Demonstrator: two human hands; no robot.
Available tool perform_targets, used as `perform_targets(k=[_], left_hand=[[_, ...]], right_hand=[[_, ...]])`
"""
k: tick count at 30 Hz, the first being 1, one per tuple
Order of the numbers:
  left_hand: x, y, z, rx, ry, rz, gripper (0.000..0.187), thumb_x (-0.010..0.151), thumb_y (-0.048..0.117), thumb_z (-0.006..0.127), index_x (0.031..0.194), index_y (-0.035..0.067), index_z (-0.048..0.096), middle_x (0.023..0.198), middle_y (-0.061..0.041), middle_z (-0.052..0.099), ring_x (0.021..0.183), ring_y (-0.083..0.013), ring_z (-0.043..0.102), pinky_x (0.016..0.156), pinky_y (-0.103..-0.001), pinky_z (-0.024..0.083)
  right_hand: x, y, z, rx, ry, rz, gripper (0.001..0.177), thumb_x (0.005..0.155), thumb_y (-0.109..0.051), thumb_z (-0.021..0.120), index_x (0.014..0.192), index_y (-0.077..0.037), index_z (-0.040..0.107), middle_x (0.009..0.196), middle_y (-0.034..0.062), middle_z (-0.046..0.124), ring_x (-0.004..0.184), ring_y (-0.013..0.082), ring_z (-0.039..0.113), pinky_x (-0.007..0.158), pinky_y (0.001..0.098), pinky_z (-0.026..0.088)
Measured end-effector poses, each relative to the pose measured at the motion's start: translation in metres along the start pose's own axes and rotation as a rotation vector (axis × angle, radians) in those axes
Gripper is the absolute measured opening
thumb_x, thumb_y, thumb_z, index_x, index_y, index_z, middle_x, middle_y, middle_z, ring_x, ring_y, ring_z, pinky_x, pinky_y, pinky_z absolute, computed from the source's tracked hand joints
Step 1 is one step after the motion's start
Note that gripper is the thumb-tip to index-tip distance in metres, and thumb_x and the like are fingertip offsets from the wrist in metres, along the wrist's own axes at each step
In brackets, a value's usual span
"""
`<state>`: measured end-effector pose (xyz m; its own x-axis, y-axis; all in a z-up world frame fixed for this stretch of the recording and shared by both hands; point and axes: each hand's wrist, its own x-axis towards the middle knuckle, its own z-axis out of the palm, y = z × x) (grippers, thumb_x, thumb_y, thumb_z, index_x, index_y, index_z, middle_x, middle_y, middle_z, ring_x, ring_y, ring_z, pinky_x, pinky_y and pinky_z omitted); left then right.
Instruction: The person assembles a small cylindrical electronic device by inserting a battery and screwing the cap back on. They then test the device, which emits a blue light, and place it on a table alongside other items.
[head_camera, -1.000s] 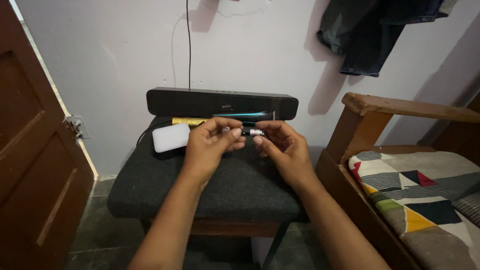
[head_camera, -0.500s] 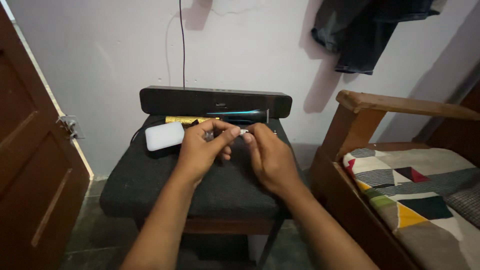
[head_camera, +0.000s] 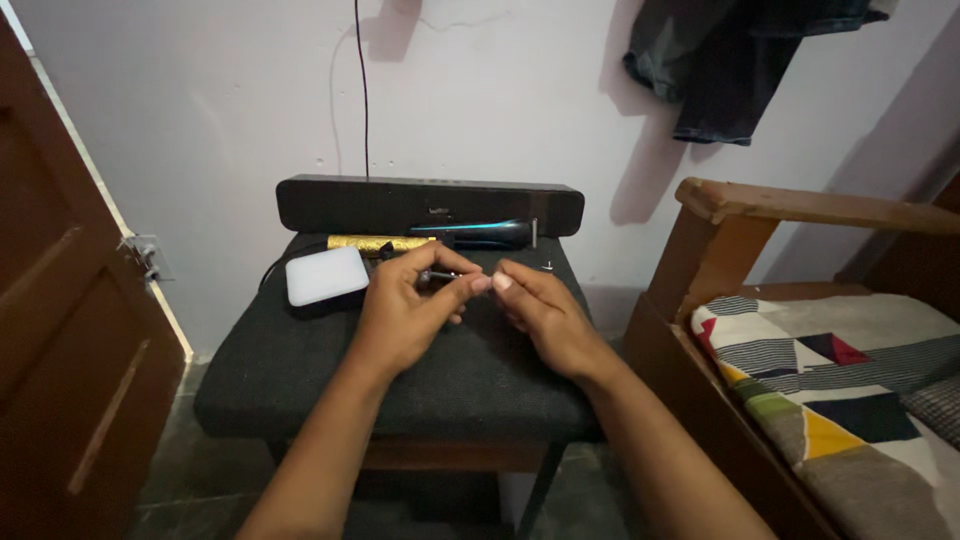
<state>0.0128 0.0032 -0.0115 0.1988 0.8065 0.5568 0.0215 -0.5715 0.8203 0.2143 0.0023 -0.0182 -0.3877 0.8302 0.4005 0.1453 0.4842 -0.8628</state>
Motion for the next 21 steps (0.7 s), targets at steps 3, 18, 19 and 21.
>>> perform_targets(k=[3,18,19,21], left_hand=[[0.000,0.002,0.002,-0.007,0.014,0.002,0.016,0.086,0.021,0.079,0.094,0.007,0.075,0.083,0.000,0.073,0.067,-0.0052,0.066,0.056,-0.021,0.056],[-0.003,0.005,-0.001,-0.041,-0.003,-0.100,0.022,0.088,0.026,0.079,0.087,0.006,0.072,0.064,-0.001,0.064,0.051,-0.0062,0.055,0.046,-0.021,0.044],[-0.003,0.005,0.000,-0.038,-0.007,-0.009,0.020,0.089,0.025,0.079,0.089,0.006,0.072,0.071,-0.001,0.068,0.059,-0.0060,0.060,0.053,-0.021,0.048],[-0.005,0.006,0.001,-0.031,-0.019,0.174,0.016,0.092,0.021,0.078,0.092,0.007,0.073,0.085,-0.001,0.076,0.076,-0.0058,0.070,0.068,-0.020,0.056]], right_hand=[[0.002,-0.007,0.002,-0.042,0.012,0.013,0.037,0.111,-0.034,0.046,0.087,-0.007,0.053,0.073,-0.0038,0.042,0.065,0.0098,0.041,0.060,0.0272,0.039],[-0.012,-0.027,0.028,-0.681,0.342,-0.263,0.026,0.107,-0.024,0.046,0.094,-0.004,0.055,0.075,0.0179,0.060,0.069,0.0349,0.063,0.065,0.0453,0.047],[-0.011,-0.024,0.024,-0.637,0.306,-0.241,0.028,0.107,-0.026,0.045,0.094,-0.004,0.055,0.073,0.0164,0.060,0.067,0.0323,0.063,0.064,0.0438,0.048],[-0.010,-0.019,0.018,-0.547,0.236,-0.196,0.031,0.107,-0.028,0.043,0.092,-0.004,0.056,0.070,0.0132,0.059,0.064,0.0271,0.063,0.063,0.0408,0.048]])
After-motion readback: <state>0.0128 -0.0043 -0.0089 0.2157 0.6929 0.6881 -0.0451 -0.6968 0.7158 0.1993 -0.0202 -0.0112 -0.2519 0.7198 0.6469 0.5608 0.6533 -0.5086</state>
